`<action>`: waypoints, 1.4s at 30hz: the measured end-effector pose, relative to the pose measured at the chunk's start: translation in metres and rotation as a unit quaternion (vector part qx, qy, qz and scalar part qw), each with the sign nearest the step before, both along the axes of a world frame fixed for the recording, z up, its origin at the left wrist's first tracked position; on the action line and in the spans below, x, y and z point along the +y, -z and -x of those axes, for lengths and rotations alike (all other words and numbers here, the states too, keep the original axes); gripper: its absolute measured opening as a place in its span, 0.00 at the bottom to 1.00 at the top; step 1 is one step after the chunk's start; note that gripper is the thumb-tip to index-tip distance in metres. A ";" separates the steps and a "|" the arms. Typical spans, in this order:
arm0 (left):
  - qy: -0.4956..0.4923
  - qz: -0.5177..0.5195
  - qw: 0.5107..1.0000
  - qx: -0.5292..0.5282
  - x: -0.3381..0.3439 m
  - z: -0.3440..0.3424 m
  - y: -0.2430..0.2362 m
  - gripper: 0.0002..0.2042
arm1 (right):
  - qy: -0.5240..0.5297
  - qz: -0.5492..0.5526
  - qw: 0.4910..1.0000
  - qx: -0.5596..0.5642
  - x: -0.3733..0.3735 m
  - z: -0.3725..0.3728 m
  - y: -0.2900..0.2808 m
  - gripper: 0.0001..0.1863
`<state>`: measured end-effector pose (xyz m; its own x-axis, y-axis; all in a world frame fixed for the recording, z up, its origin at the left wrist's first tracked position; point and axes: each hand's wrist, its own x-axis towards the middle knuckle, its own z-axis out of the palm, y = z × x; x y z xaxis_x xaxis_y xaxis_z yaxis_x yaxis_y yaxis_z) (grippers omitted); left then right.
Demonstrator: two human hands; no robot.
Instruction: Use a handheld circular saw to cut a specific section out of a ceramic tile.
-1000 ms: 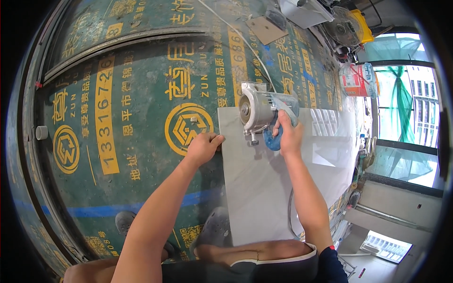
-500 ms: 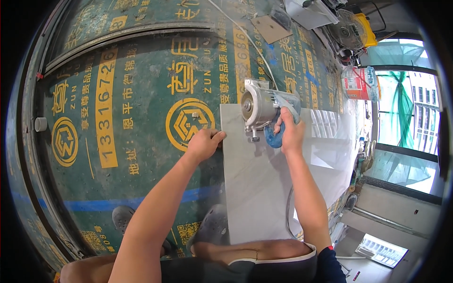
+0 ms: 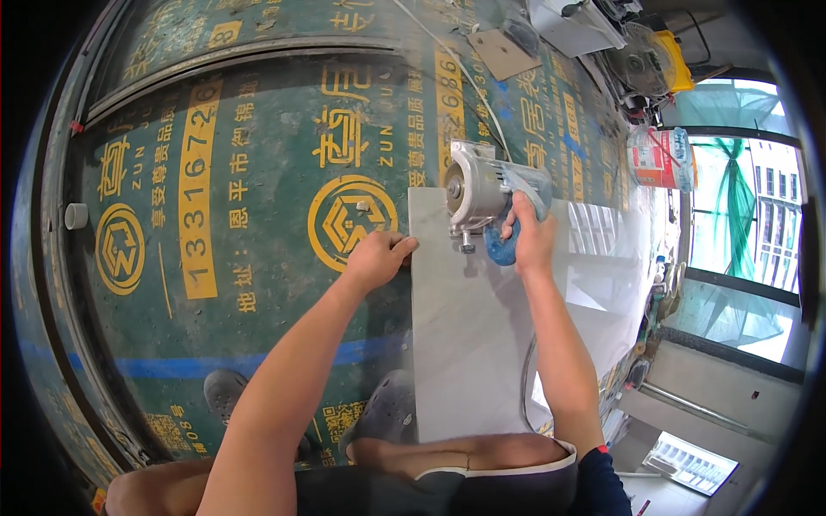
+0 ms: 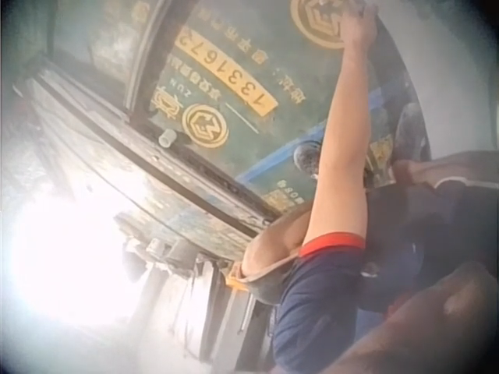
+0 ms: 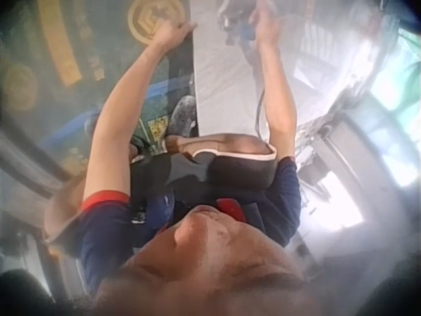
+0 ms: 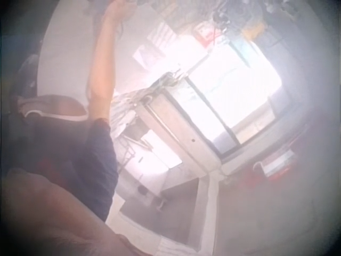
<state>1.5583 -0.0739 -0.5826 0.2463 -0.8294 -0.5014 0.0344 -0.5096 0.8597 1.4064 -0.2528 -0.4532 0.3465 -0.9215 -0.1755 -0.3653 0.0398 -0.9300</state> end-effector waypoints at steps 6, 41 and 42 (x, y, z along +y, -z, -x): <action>0.004 -0.005 1.000 -0.007 -0.005 -0.003 -0.009 0.21 | 0.016 -0.020 1.000 -0.010 -0.004 0.002 0.000 0.16; -0.007 -0.012 1.000 -0.008 -0.003 -0.002 -0.007 0.19 | -0.007 -0.009 0.999 0.031 0.014 0.015 -0.008 0.15; -0.009 -0.014 1.000 -0.007 -0.003 -0.002 -0.007 0.19 | -0.009 -0.009 0.999 0.031 0.014 0.016 -0.008 0.15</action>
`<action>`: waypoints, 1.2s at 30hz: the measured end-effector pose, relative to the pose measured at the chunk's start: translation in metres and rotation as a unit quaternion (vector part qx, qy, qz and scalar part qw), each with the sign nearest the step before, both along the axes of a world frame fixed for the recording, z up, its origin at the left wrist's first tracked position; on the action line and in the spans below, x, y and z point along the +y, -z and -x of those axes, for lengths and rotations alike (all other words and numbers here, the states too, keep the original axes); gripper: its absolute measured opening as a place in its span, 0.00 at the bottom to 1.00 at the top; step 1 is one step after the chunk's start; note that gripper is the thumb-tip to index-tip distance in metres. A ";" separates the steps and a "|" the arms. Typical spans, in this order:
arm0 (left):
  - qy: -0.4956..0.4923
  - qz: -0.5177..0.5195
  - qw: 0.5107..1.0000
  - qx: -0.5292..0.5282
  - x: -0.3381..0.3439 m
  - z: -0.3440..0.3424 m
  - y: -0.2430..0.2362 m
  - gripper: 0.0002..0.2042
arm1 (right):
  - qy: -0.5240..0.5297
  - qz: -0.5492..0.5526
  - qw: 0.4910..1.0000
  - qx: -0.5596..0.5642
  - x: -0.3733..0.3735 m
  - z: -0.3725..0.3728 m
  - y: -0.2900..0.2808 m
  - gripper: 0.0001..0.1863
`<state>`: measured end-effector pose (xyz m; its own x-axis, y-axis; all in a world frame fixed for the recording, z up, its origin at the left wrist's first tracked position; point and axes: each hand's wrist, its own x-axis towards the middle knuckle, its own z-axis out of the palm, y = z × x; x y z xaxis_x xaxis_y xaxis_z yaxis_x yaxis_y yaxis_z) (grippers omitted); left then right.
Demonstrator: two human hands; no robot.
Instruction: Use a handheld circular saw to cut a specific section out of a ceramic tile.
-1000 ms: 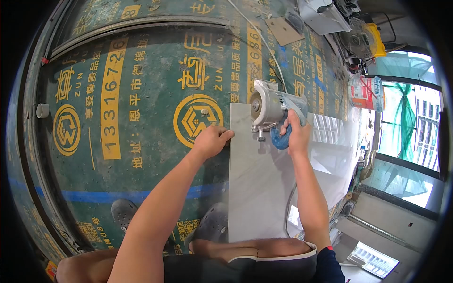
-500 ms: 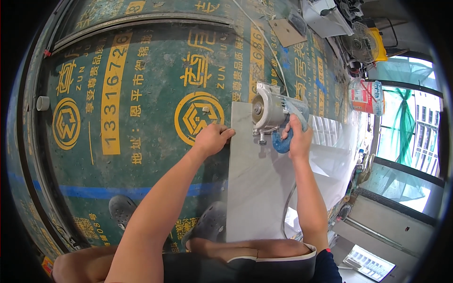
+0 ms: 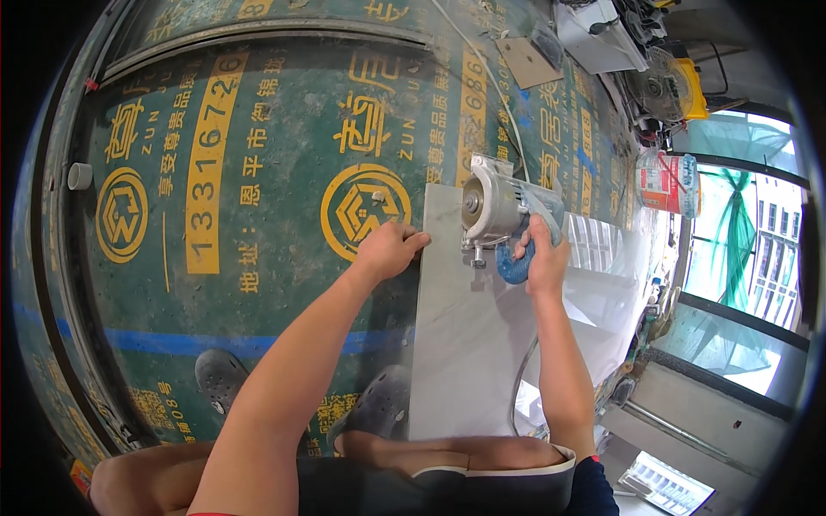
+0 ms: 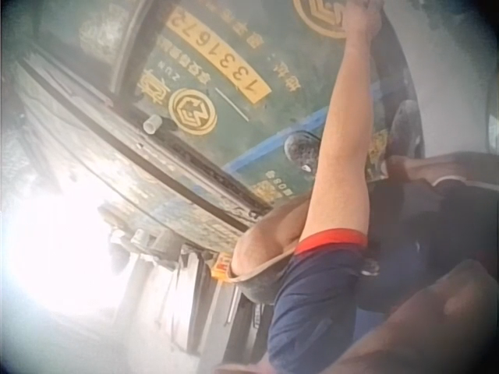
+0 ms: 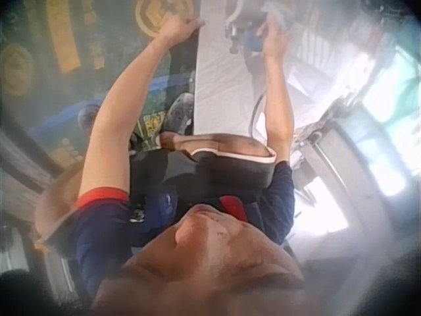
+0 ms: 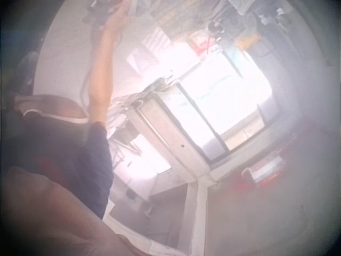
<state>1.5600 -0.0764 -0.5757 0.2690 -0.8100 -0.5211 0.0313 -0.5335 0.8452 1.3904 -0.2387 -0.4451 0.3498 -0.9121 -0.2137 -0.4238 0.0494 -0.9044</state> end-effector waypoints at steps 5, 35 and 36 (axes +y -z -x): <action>0.002 0.000 1.000 -0.006 -0.001 0.001 0.002 0.20 | -0.001 0.001 1.000 -0.005 0.002 0.003 -0.001 0.16; 0.005 0.003 1.000 0.005 -0.001 0.002 0.005 0.21 | 0.020 -0.013 0.999 -0.023 0.014 0.015 -0.002 0.15; 0.009 0.000 1.000 0.005 -0.001 0.001 0.004 0.21 | 0.022 -0.018 0.999 -0.023 0.014 0.016 -0.002 0.15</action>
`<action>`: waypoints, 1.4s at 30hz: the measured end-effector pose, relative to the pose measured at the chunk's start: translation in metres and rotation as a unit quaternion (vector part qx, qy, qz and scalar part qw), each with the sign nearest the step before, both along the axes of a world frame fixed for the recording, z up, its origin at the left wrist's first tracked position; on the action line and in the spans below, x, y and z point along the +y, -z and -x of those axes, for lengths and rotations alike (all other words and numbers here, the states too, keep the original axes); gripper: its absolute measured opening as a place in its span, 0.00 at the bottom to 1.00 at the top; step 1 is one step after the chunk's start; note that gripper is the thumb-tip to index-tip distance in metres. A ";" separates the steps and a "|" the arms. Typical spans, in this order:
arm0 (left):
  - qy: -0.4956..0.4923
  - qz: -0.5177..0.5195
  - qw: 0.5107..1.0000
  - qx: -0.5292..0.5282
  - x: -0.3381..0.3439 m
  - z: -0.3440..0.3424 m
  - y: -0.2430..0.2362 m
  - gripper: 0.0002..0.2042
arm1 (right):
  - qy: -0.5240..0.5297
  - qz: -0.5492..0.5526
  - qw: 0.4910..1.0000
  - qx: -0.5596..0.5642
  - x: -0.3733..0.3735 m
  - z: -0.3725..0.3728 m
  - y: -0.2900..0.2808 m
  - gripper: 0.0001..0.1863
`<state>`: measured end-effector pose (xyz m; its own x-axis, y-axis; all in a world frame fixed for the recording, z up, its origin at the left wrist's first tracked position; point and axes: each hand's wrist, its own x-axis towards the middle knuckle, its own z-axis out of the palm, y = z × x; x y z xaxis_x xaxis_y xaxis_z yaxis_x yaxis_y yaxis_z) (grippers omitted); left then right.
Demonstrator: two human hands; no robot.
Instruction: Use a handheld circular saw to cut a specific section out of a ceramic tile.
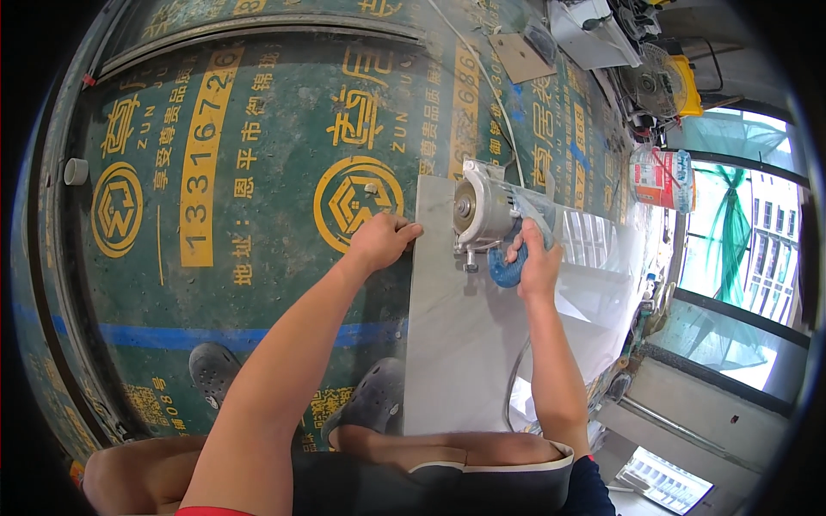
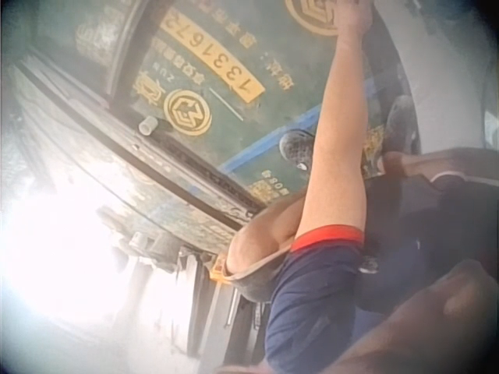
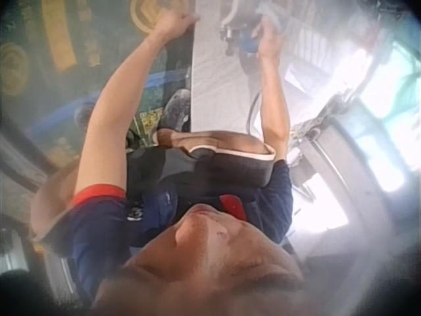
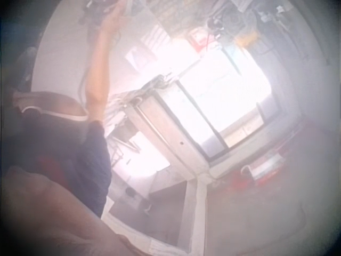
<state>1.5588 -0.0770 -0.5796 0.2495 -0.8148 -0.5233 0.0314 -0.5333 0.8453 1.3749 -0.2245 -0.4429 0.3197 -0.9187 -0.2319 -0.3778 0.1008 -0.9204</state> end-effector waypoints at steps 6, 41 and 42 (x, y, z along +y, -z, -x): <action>-0.002 -0.001 1.000 -0.010 0.002 -0.001 0.001 0.21 | 0.002 -0.003 1.000 0.001 0.005 0.001 -0.002 0.14; -0.003 -0.003 1.000 0.011 0.000 -0.002 0.002 0.20 | 0.006 -0.024 1.000 -0.004 0.014 0.014 -0.001 0.13; -0.005 0.000 1.000 0.012 0.000 -0.001 0.002 0.20 | 0.005 -0.024 1.000 -0.008 0.015 0.014 -0.001 0.13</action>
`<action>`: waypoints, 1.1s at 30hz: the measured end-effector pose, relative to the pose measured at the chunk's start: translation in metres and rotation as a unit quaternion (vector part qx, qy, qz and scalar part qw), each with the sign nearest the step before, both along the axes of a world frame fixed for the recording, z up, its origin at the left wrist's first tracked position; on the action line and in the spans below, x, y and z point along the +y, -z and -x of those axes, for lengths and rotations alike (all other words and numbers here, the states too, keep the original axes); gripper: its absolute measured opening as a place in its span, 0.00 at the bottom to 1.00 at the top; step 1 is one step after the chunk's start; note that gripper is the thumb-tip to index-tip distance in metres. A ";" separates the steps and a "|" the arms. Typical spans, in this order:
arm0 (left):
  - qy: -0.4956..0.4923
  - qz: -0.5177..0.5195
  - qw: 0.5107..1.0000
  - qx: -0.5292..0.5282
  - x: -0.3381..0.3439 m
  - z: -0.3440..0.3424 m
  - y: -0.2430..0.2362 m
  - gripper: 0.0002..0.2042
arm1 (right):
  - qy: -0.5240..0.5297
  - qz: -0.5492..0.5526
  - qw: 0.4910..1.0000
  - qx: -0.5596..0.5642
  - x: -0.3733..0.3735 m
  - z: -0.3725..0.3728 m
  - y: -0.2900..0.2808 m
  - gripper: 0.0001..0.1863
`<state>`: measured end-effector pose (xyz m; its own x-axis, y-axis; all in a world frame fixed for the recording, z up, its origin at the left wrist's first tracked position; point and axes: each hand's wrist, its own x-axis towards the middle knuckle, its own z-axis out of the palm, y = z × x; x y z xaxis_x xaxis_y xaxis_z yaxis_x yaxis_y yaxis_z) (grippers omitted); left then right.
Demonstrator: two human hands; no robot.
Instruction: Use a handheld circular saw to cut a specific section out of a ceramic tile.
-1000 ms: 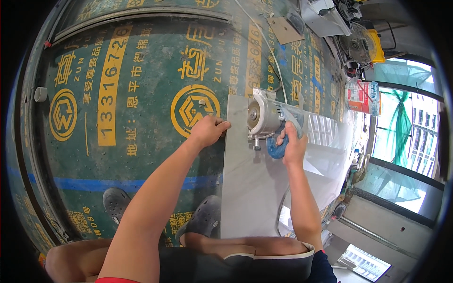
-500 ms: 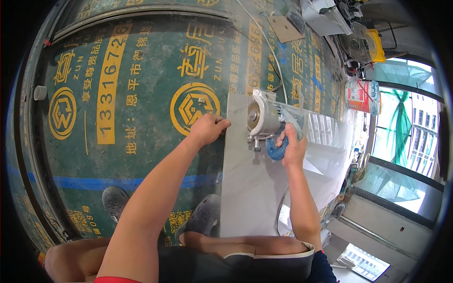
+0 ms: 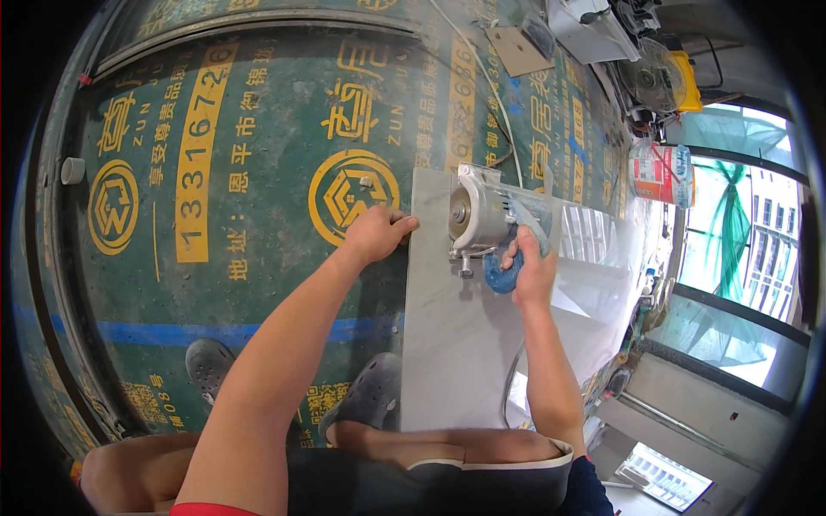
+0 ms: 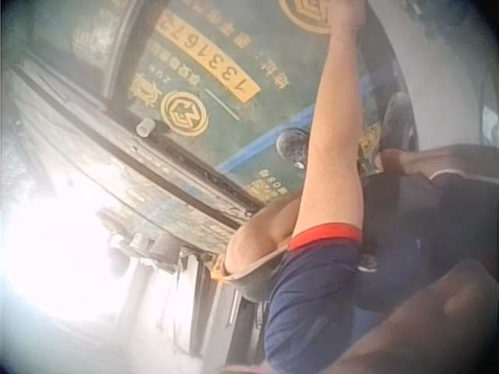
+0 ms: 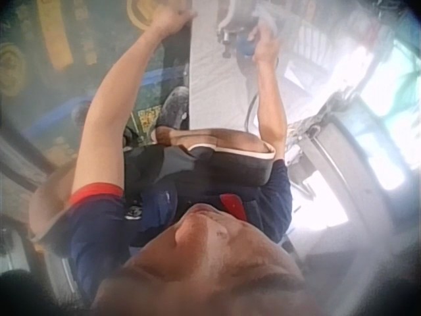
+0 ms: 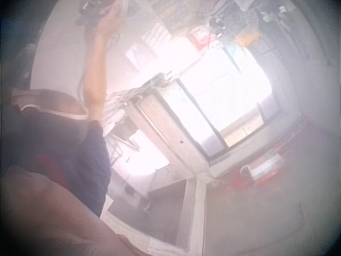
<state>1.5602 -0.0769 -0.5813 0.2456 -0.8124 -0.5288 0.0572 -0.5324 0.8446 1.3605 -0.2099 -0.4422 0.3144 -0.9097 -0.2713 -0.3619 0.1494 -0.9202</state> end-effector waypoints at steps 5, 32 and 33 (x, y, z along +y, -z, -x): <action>-0.001 0.000 1.000 -0.004 0.000 0.000 0.001 0.20 | 0.009 -0.005 1.000 -0.005 0.004 -0.002 -0.003 0.13; 0.005 0.001 1.000 -0.005 -0.001 -0.001 0.003 0.21 | 0.002 -0.004 1.000 0.004 0.009 0.013 0.001 0.14; 0.006 0.003 1.000 -0.006 -0.001 -0.001 0.003 0.21 | 0.001 -0.003 1.000 0.006 0.009 0.013 0.001 0.14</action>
<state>1.5611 -0.0779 -0.5847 0.2424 -0.8190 -0.5201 0.0398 -0.5272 0.8488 1.3471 -0.2011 -0.4432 0.3085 -0.9090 -0.2804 -0.3728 0.1557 -0.9148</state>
